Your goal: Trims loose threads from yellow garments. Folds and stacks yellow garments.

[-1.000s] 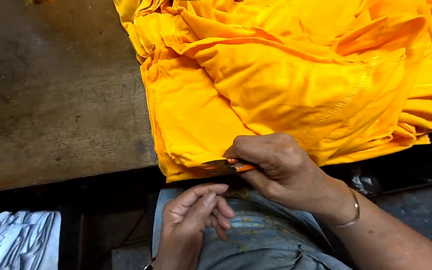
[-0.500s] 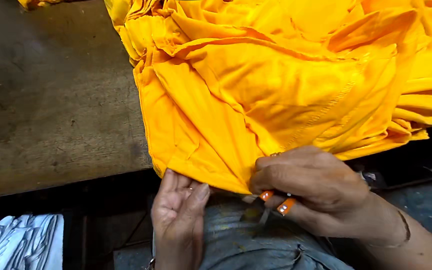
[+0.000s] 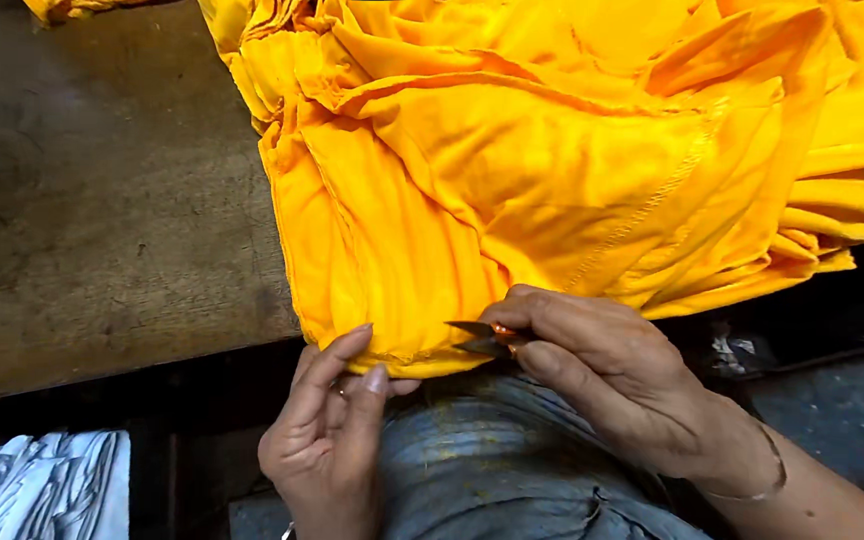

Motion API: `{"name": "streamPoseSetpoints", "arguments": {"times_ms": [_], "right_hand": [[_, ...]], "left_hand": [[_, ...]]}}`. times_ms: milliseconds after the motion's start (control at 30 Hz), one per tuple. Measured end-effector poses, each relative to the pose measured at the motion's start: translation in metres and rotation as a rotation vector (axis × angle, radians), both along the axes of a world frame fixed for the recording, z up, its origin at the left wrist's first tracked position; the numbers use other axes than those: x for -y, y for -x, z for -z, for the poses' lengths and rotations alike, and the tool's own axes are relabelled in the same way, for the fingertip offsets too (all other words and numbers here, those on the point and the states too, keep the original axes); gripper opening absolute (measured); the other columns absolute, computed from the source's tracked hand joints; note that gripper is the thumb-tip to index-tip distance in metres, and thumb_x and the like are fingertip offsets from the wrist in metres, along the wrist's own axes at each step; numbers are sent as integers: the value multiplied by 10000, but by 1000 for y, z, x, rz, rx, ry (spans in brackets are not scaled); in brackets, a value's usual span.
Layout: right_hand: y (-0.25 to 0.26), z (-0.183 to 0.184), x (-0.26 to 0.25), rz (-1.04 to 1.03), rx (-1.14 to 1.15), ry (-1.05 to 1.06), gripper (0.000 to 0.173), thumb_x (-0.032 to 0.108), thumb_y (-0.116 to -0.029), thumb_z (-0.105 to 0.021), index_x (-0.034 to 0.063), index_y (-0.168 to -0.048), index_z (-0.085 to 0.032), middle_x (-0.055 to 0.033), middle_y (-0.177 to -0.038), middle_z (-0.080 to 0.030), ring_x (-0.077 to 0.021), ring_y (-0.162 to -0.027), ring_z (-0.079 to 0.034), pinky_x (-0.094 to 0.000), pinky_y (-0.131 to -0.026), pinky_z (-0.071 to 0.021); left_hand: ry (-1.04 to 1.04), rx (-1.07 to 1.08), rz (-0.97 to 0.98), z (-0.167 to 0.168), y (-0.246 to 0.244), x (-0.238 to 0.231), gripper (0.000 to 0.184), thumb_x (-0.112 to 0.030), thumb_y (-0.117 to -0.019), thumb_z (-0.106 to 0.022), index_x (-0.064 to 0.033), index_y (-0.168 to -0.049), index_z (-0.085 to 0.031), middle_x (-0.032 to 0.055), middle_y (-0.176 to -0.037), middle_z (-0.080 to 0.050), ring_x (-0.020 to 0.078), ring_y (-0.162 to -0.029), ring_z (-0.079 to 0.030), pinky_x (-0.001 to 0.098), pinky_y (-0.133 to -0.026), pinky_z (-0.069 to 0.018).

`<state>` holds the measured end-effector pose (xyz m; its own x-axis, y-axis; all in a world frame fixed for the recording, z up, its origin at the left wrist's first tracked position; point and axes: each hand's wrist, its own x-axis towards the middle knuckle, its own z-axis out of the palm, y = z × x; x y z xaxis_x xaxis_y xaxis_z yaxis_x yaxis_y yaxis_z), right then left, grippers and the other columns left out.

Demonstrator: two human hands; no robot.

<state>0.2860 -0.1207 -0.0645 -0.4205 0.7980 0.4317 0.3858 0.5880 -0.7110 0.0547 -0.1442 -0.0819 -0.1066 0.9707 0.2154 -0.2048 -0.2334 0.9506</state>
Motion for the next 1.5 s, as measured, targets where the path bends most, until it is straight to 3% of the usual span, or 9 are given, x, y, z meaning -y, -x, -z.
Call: {"name": "streamPoseSetpoints", "arguments": {"times_ms": [133,333,700,1500], "right_hand": [[3,1,-1,24,13,-52,370,226,-1100,-376,30,-1041,-685,24,-856,-582,-22,-769,-557,-169,-627,-460],[4,6,2,98,173,-199,352,247,-1086,-423,30,-1049,-697,-2,-790,-548,-84,-684,-525,-226,-553,-402],[17,4,3,127,232,-354,329,229,-1071,-472,11,-1013,-711,-32,-759,-559,-132,-665,-531,-261,-541,-397],[27,5,4,180,299,-418,316,234,-1059,-492,16,-981,-707,-46,-747,-571,-160,-639,-528,-293,-511,-368]], "left_hand": [[79,107,15,-3,-5,-1,510,44,-836,-777,-14,-1328,-657,194,-1191,-693,261,-831,-759,390,-712,-672],[173,224,8,-10,-6,1,531,64,-832,-770,-9,-1342,-640,232,-1170,-699,290,-862,-764,418,-717,-668],[138,129,-22,-15,-5,6,594,57,-806,-802,-1,-1368,-618,218,-1158,-713,287,-824,-771,412,-689,-675],[118,95,-45,-14,-2,8,630,109,-784,-787,11,-1379,-603,211,-1159,-717,288,-827,-773,410,-694,-678]]}}
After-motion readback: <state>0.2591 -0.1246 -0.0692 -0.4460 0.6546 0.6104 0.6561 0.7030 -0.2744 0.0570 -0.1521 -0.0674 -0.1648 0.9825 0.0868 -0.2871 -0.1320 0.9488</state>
